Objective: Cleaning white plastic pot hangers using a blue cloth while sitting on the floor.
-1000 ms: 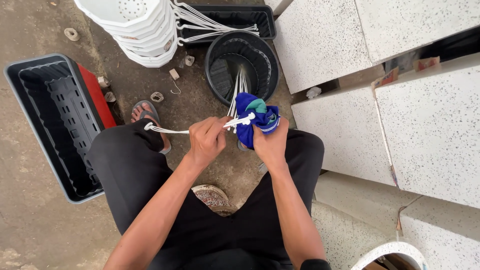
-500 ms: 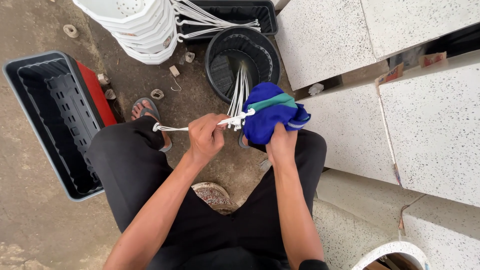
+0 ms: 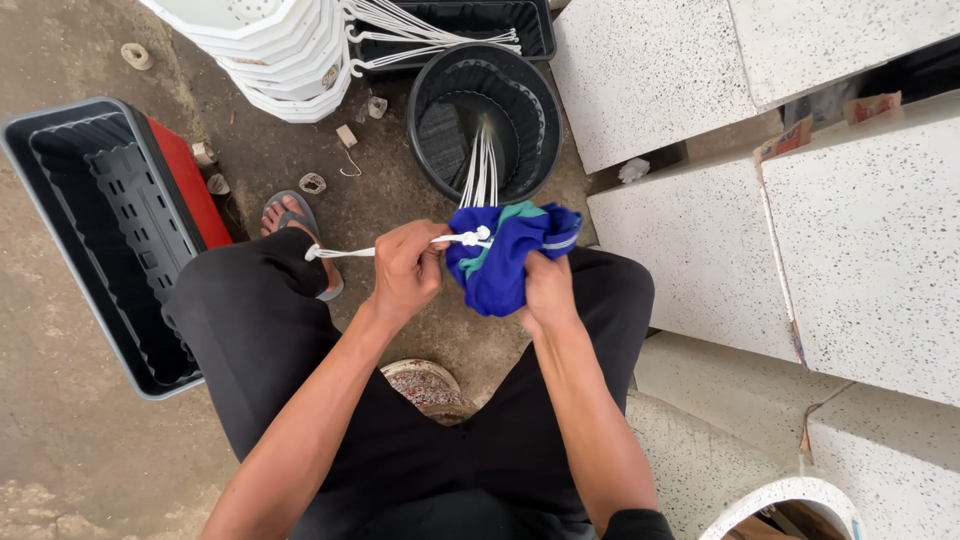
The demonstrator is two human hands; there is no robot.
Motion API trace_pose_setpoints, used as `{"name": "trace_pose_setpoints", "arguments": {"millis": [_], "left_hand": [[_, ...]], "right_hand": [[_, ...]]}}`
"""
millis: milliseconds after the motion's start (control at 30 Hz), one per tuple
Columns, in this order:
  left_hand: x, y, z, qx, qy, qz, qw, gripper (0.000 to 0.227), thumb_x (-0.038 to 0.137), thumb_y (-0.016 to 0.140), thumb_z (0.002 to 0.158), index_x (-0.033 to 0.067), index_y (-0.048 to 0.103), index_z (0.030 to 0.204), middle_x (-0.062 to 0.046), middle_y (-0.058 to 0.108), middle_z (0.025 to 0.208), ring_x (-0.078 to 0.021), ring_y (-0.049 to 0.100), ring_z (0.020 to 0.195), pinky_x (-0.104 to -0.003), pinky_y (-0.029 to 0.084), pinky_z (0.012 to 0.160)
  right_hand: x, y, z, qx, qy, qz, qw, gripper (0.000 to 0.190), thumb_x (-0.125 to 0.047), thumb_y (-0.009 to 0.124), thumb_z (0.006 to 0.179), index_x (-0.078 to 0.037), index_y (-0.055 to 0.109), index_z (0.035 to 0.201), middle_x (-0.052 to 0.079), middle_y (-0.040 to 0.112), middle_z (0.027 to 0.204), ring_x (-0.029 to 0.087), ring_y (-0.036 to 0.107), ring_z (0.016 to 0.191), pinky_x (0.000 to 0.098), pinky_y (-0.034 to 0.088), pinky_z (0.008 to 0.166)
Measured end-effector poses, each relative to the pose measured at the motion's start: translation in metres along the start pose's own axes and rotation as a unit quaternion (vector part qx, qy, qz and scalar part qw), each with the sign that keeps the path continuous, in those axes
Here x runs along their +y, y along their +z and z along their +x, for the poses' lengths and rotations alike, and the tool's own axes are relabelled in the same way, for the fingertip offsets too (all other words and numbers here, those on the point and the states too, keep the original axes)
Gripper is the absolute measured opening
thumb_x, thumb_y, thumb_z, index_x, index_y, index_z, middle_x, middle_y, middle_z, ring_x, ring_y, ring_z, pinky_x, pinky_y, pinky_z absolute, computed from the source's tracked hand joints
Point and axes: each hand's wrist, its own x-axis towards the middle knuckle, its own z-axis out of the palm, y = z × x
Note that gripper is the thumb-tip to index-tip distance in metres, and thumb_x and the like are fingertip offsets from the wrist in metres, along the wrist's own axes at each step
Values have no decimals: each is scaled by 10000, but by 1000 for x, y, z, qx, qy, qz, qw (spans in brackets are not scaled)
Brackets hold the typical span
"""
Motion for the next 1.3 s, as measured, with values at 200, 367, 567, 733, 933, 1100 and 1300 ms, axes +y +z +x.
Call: {"name": "trace_pose_setpoints", "arguments": {"millis": [200,367,567,733,933,1100,1300], "left_hand": [[5,1,6,3,-61,-61,996,251,91,513,1069,41,714,928,-65,541,549,-243,464,397,-330,430,403],[6,1,7,16,-71,-55,996,261,114,507,1078,38,718,945,-74,562,549,-223,472,380,-312,427,397],[-2,5,-7,-42,-41,50,997,157,46,572,1044,25,713,977,-77,560,581,-257,521,419,-312,435,398],[-12,2,-14,-63,-27,105,992,122,19,606,1012,19,714,956,-73,549,612,-270,554,464,-331,455,416],[-5,-2,-11,-72,-20,74,994,155,14,618,994,51,703,870,-64,532,576,-299,548,450,-316,447,434],[5,-2,-7,-97,-24,34,994,165,37,619,1004,78,721,881,-86,544,584,-342,569,475,-351,469,451],[13,0,4,-100,-47,2,994,179,18,602,1010,61,734,897,-112,598,596,-383,594,486,-356,477,458]], "right_hand": [[-3,3,-7,91,33,69,993,73,46,588,965,-15,627,953,58,619,883,176,672,889,307,551,877],[-3,8,-8,155,58,119,979,88,34,576,970,-45,608,953,45,600,905,156,667,893,291,546,874],[-10,-18,13,-93,-233,-186,950,234,-213,772,929,-16,693,1029,136,709,1107,317,698,1031,453,533,964],[-36,-1,14,-175,-285,-240,911,110,-115,630,1022,-66,721,1059,57,715,1070,314,700,983,452,540,946],[-8,-12,16,-169,-259,-169,936,156,-64,621,993,-74,733,884,90,718,786,344,732,759,401,576,785],[43,-40,29,-152,-171,-128,965,94,56,647,908,40,657,816,178,705,754,286,731,824,384,559,768],[64,-34,20,27,-106,-93,990,96,52,620,876,37,675,954,141,710,937,215,676,965,383,508,928]]}}
